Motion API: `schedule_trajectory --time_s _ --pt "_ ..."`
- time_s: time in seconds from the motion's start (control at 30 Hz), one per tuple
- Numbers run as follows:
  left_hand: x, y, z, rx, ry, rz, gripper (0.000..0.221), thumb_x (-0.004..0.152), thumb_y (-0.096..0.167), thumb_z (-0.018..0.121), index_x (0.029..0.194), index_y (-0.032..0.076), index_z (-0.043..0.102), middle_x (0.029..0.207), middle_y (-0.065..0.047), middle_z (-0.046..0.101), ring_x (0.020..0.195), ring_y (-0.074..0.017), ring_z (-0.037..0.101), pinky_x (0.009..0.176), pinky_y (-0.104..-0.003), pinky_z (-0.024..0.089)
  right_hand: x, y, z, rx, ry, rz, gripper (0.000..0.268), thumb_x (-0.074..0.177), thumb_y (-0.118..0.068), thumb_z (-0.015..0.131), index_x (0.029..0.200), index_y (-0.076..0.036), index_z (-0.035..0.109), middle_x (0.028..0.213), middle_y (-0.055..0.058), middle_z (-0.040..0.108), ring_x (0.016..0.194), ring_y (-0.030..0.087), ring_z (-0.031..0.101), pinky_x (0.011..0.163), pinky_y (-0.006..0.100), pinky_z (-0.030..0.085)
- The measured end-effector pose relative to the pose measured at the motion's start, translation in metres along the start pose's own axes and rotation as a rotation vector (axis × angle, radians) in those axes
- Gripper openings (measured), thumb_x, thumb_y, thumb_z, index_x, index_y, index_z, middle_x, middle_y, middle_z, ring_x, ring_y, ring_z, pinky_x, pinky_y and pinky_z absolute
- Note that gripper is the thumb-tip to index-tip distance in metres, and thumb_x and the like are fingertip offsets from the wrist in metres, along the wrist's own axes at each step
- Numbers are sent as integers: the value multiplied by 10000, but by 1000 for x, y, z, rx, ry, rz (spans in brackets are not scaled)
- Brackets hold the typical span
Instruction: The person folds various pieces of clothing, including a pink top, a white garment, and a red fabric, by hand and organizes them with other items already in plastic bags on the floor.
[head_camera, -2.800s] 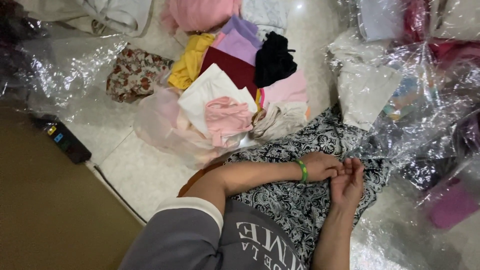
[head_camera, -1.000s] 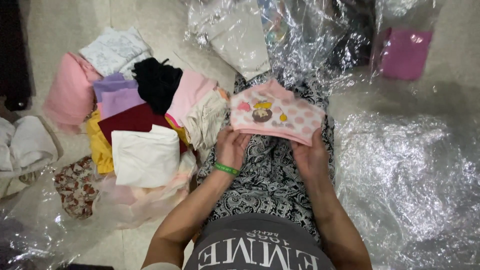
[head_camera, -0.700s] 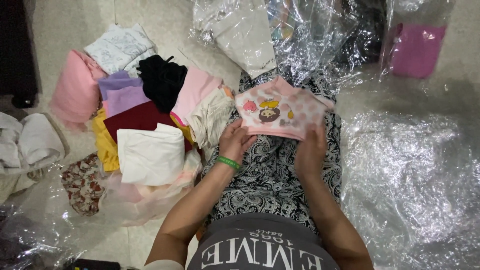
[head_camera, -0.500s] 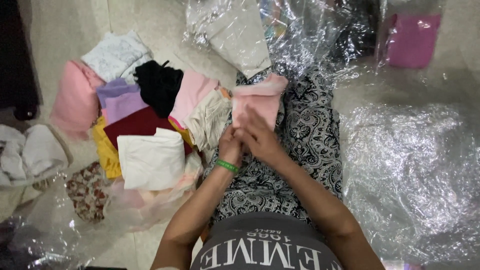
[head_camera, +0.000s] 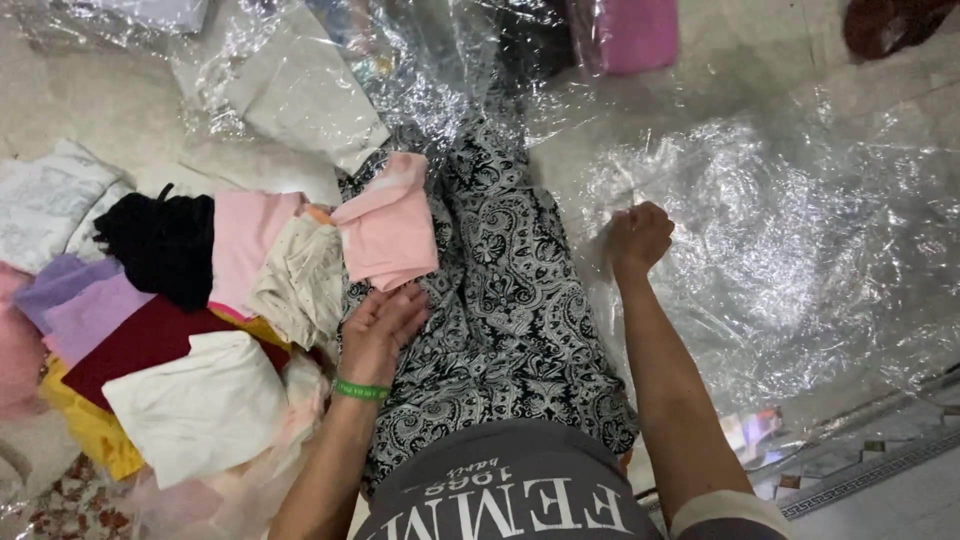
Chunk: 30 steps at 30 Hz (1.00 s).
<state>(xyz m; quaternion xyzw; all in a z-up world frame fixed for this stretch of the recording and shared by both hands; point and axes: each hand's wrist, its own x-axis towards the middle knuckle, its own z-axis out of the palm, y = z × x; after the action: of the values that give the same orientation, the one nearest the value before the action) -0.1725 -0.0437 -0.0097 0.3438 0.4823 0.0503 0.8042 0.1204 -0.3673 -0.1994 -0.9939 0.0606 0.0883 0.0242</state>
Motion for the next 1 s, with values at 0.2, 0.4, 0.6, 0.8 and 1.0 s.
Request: schedule_trajectory --time_s 0.2,0.4,0.6,0.8,1.0 --pt "-18 1 21 109 -126 -107 515 927 40 665 1379 -147 506 1254 -370 643 1139 -470 660 940 -543 576 53 71 81 274 -21 -151 131 969 -201 654 932 -213 779 1018 30 682 987 343 689 895 464 532" --pt "-15 -6 32 225 -216 -48 495 911 79 715 1322 -148 558 1189 -333 687 1069 -397 702 901 -481 604 29 56 48 565 -153 117 182 871 -188 662 897 -270 822 895 22 717 841 255 694 756 402 554" --pt "0 -18 31 327 -292 -19 464 929 94 721 1312 -134 592 1170 -342 694 1072 -397 707 877 -473 618 -19 -16 -78 924 130 115 132 788 -196 798 857 -95 751 918 105 686 934 263 661 881 414 479" --pt "3 -2 53 411 -362 44 415 965 107 684 1306 -117 610 1159 -370 680 1078 -463 694 898 -545 604 -85 -79 -183 1482 396 98 187 1038 -144 657 981 -66 497 1068 109 643 1027 174 651 869 292 605" --pt "40 40 95 400 -425 250 557 1036 332 613 1443 -31 503 1320 -327 596 1191 -454 626 961 -569 576 -151 -90 -160 1085 388 -878 70 985 -45 686 941 -58 740 1062 157 723 1068 384 692 926 486 562"
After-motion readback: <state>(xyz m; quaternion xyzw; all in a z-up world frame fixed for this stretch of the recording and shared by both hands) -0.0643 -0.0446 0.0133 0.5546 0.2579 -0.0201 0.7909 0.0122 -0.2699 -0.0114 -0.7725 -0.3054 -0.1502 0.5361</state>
